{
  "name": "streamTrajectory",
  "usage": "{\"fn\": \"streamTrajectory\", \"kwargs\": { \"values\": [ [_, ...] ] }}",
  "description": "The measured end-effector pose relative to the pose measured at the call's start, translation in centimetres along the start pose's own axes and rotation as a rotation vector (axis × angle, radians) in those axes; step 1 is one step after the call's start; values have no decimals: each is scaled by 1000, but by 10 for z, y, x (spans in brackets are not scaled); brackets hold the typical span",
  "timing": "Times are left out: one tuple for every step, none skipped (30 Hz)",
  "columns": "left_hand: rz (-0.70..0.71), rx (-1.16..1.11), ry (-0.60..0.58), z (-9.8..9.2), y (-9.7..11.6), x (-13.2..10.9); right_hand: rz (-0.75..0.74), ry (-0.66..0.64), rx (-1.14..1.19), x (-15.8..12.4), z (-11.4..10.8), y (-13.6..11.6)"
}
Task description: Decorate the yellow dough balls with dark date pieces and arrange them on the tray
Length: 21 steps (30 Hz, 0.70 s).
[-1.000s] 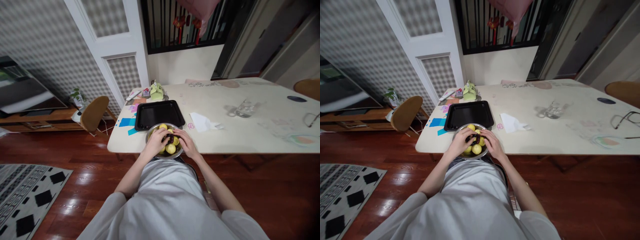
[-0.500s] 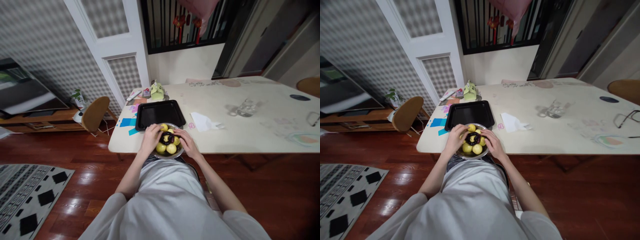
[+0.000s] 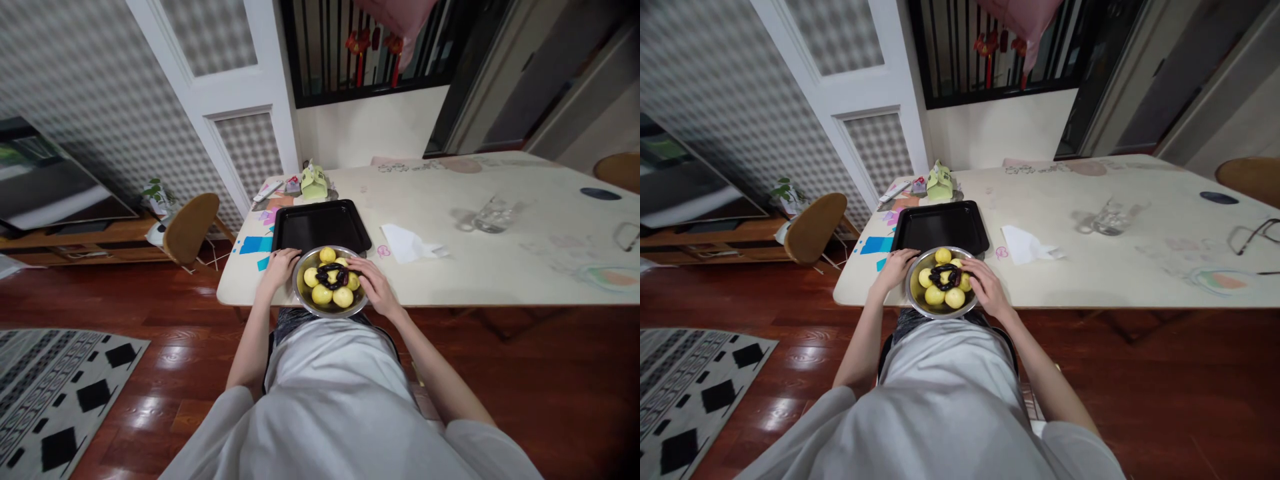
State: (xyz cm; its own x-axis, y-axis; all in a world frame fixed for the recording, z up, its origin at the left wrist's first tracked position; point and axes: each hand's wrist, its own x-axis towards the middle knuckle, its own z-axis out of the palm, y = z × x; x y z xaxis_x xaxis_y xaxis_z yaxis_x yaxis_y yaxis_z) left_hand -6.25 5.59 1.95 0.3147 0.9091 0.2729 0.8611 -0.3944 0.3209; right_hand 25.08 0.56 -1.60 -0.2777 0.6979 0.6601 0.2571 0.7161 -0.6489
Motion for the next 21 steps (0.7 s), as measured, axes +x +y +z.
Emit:
{"fn": "streamTrajectory", "kwargs": {
  "values": [
    [4,9,-16,0,1,0,2,2,1,0,0,0],
    [3,18,-29,-1,1,0,4,2,1,0,0,0],
    [1,26,-39,-1,1,0,5,0,1,0,0,0],
    [1,33,-47,-1,2,1,6,-2,0,0,0,0],
    [6,36,-53,0,2,1,6,-2,-1,0,0,0],
    [15,35,-57,0,2,2,6,-1,-1,1,0,0],
    [25,29,-61,0,2,2,5,0,-1,1,0,0],
    [35,23,-66,1,3,2,4,1,0,1,0,0],
    [44,18,-71,0,4,3,4,1,2,1,0,0],
    [51,16,-77,0,4,3,4,0,3,1,0,0],
    [57,18,-84,-1,5,3,3,-1,4,1,0,0],
    [62,23,-92,-2,6,3,2,-1,5,1,0,0],
    [65,29,-98,-3,7,3,1,-2,5,1,0,0],
    [66,37,-101,-3,7,4,1,-3,5,1,0,0],
    [66,44,-98,-4,7,4,0,-2,4,0,0,0],
    [66,49,-90,-4,6,4,1,-2,3,0,0,0],
    [67,53,-76,-4,5,4,2,-1,3,0,0,0],
    [71,55,-60,-3,4,5,3,0,3,0,0,0],
    [75,52,-44,-3,3,5,5,2,4,0,0,0],
    [80,46,-31,-2,2,5,7,3,5,1,0,0],
    [82,36,-20,-1,1,6,11,2,6,1,0,0]
  ]
}}
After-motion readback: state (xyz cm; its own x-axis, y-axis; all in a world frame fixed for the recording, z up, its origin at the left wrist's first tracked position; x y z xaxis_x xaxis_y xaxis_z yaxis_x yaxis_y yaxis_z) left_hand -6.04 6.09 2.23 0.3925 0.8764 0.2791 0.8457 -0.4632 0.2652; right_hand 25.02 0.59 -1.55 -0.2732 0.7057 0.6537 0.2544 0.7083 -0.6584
